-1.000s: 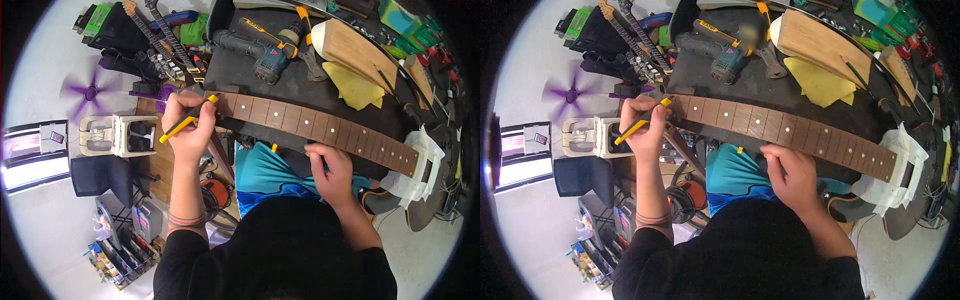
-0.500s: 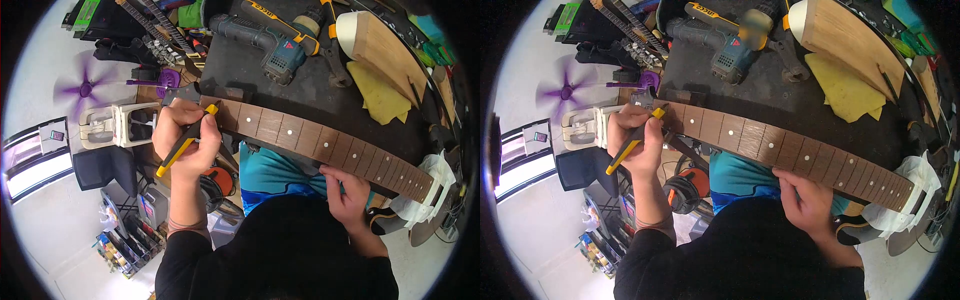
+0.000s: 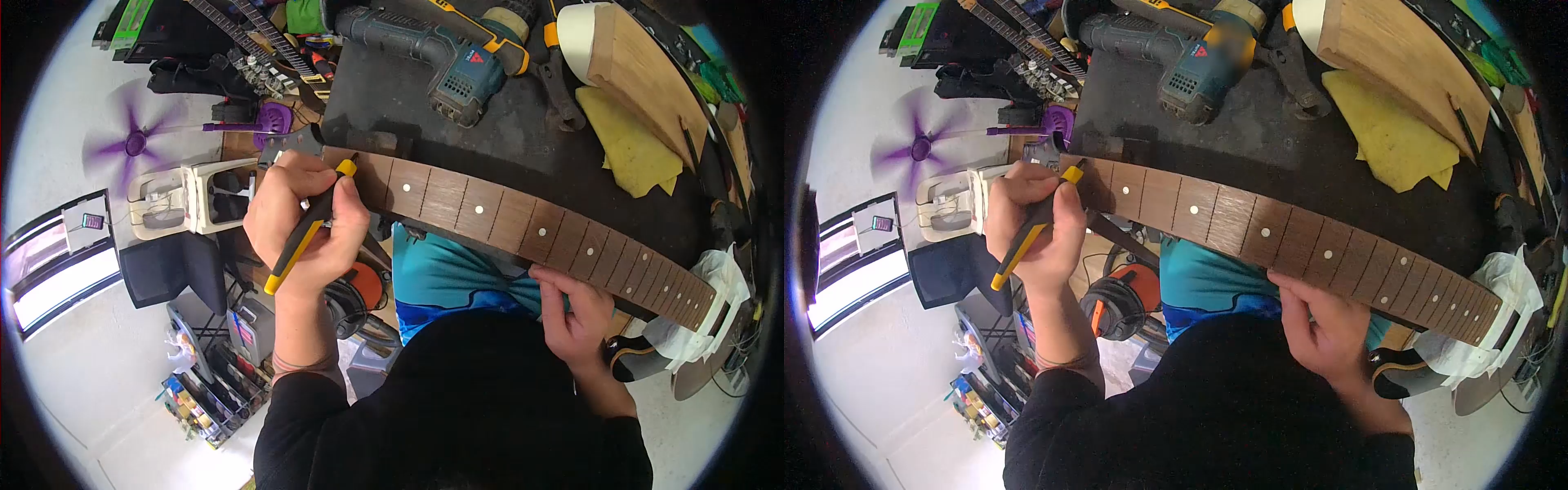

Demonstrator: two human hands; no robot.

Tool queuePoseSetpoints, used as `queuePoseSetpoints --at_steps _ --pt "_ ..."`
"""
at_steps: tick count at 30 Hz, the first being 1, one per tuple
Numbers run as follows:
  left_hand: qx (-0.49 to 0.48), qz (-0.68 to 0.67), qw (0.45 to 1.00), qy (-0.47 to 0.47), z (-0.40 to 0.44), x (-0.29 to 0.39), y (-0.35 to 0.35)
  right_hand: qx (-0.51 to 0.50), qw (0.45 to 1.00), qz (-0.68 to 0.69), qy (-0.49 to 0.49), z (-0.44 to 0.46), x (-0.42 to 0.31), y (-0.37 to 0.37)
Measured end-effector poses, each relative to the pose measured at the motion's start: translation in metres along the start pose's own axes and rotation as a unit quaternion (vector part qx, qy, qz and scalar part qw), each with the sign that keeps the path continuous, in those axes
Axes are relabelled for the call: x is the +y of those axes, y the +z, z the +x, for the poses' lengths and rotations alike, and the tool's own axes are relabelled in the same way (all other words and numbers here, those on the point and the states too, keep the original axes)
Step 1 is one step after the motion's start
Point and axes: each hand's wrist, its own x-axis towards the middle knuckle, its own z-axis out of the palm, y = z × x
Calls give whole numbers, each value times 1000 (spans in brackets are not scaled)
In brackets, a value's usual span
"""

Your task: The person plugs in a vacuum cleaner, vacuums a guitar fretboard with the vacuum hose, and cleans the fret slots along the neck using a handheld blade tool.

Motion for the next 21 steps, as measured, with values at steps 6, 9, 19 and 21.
queuePoseSetpoints --at_steps 6,9,19,21 --pt "-36 1 999 -5 3 4 -7 1 1000 3 0 1 -1 1" --pt "-70 -3 998 -3 2 6 -13 0 1000 2 -6 2 -2 0" --pt "-60 -19 998 7 1 3 -18 5 1000 4 -5 2 -2 1" --pt "-69 -15 997 14 2 3 -20 4 1000 8 4 2 -2 1"
